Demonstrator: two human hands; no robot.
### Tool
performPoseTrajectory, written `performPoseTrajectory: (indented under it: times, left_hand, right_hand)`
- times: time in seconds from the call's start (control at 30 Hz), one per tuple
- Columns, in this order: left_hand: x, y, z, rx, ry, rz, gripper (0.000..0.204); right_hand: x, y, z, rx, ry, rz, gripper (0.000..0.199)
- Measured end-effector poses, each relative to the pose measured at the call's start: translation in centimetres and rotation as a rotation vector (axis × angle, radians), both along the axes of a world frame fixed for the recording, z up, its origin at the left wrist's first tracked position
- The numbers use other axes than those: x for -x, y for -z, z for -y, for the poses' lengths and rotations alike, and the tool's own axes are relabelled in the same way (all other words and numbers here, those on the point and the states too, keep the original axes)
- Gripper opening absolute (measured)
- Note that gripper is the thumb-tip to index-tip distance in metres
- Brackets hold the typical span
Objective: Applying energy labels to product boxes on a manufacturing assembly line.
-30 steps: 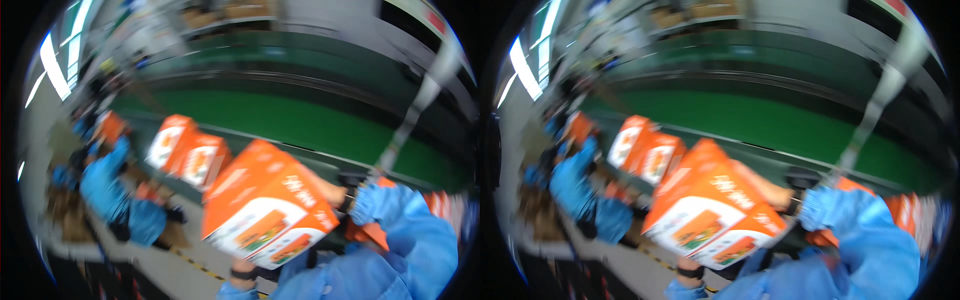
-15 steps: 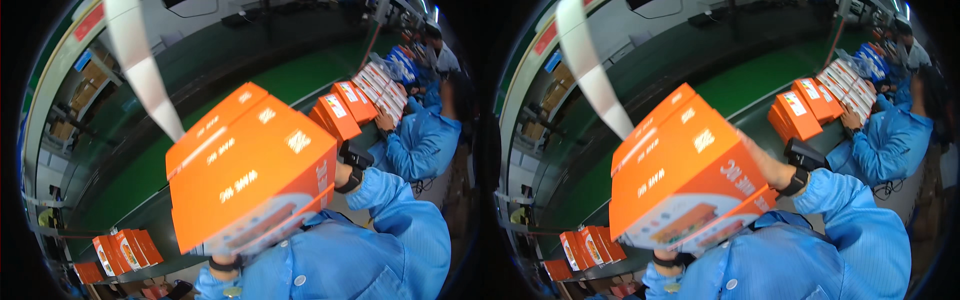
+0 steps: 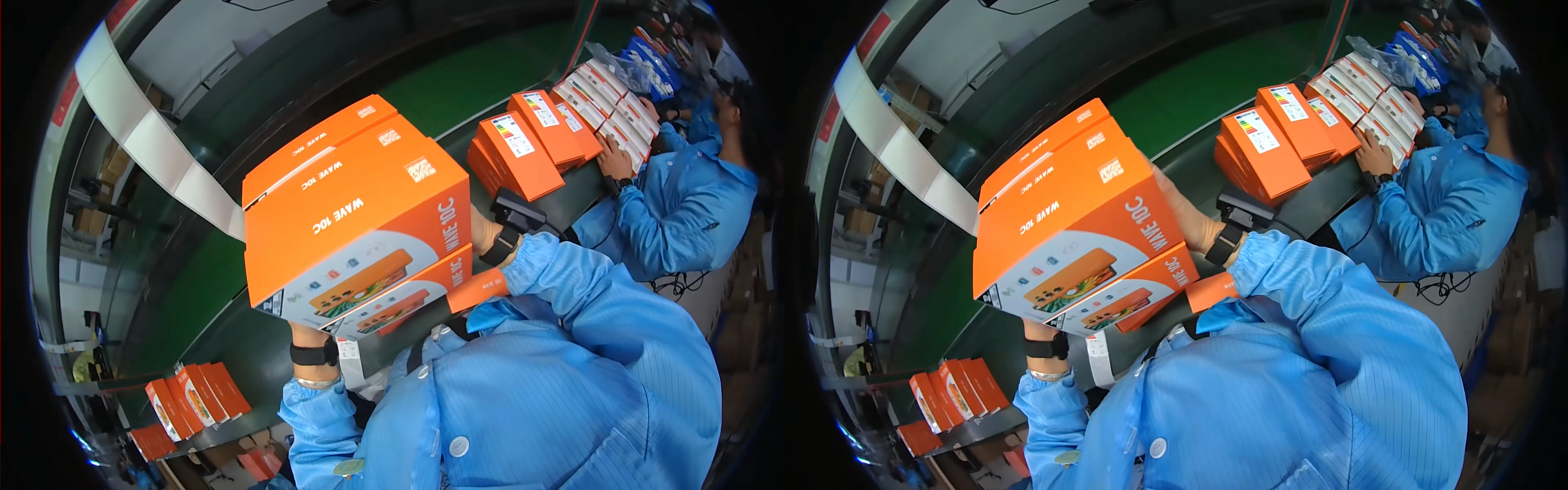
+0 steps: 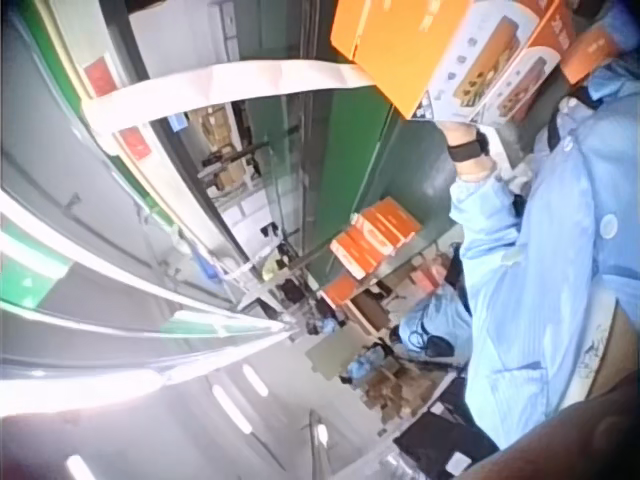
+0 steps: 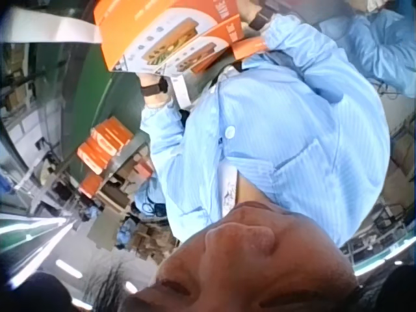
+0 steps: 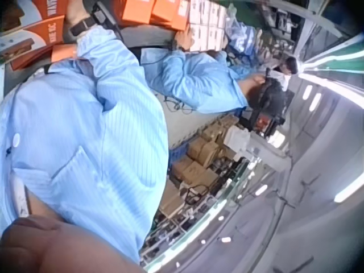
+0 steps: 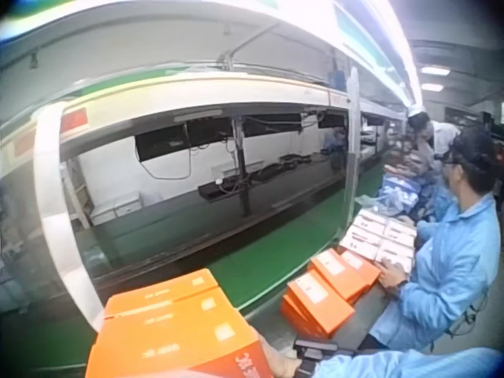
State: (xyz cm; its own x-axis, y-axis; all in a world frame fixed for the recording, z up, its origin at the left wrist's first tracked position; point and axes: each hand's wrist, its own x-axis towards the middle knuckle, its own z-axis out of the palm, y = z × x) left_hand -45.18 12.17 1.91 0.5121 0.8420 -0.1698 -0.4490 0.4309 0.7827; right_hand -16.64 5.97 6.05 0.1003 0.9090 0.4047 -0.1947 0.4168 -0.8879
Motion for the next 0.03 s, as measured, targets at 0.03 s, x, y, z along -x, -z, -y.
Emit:
performPoseTrajectory:
  times: [0.03]
  left_hand:
    - [0.29, -0.32, 0.63, -0.077, 0.007, -0.092, 0.056]
  right_hand:
    - [0.22, 0.55, -0.77, -0.031, -0.002, 0.036, 0.069]
